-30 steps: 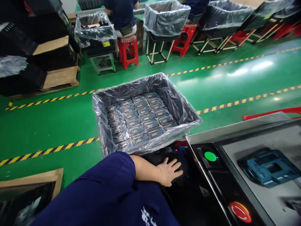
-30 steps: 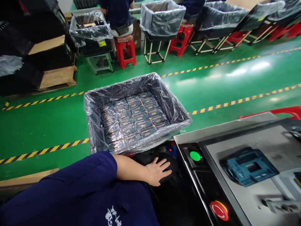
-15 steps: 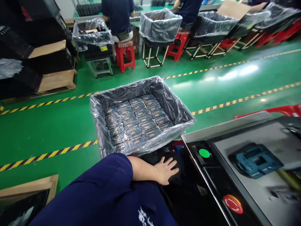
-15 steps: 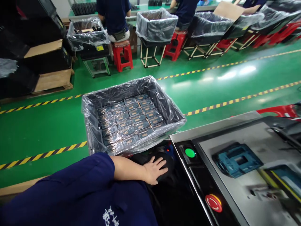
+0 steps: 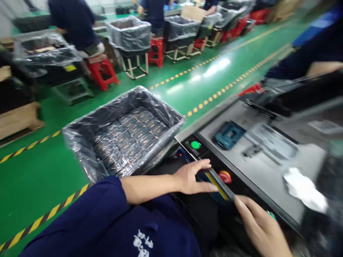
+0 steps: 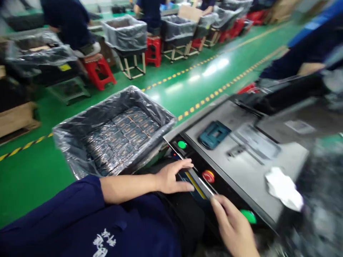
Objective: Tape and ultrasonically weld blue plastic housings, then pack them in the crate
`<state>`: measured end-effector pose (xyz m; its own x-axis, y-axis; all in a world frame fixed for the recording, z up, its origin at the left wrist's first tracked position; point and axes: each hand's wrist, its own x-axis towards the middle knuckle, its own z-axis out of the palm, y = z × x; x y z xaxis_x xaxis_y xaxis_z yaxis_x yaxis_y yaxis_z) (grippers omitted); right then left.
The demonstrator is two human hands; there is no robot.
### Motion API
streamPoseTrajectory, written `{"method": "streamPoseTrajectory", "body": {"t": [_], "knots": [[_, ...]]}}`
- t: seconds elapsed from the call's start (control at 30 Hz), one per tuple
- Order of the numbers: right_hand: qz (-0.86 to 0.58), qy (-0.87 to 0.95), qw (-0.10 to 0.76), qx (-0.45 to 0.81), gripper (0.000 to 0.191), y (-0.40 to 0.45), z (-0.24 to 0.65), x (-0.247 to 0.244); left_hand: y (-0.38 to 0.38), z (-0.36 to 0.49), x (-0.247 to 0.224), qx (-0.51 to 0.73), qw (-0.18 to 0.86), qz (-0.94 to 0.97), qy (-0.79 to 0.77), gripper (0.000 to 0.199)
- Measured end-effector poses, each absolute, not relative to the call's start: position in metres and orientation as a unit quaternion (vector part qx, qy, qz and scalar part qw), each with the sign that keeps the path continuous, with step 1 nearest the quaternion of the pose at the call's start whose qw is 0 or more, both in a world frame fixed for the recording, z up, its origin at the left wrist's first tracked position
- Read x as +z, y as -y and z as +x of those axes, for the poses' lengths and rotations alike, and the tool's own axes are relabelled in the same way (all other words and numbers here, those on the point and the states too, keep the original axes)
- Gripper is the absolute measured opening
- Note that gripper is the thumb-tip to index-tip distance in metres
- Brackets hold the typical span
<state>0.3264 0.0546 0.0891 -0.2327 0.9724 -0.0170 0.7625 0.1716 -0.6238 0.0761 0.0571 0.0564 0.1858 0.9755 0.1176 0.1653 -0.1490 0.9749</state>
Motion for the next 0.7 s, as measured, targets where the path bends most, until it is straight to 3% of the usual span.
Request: {"method": "streamPoseTrajectory", "body": {"t": [0.1, 0.17, 0.27, 0.47, 0.7], "knots": [[-0.614, 0.629, 0.227, 0.420, 0.055, -0.041, 0.311, 0.083, -0.062, 0.083, 0.066, 0.365, 0.571, 0.549, -0.489, 0.042], [-0.621, 0.583, 0.273, 0.447, 0.052, -0.036, 0.307, 0.080, -0.064, 0.087, 0.064, 0.317, 0.628, 0.501, -0.505, 0.032], [-0.621, 0.573, 0.288, 0.450, 0.043, -0.029, 0.305, 0.076, -0.062, 0.091, 0.061, 0.265, 0.665, 0.471, -0.515, 0.030], [-0.667, 0.585, 0.257, 0.382, 0.036, -0.016, 0.313, 0.068, -0.053, 0.104, 0.056, 0.277, 0.698, 0.453, -0.481, 0.030], [-0.671, 0.609, 0.259, 0.333, 0.034, -0.009, 0.317, 0.065, -0.052, 0.112, 0.060, 0.202, 0.545, 0.604, -0.545, 0.035]]}}
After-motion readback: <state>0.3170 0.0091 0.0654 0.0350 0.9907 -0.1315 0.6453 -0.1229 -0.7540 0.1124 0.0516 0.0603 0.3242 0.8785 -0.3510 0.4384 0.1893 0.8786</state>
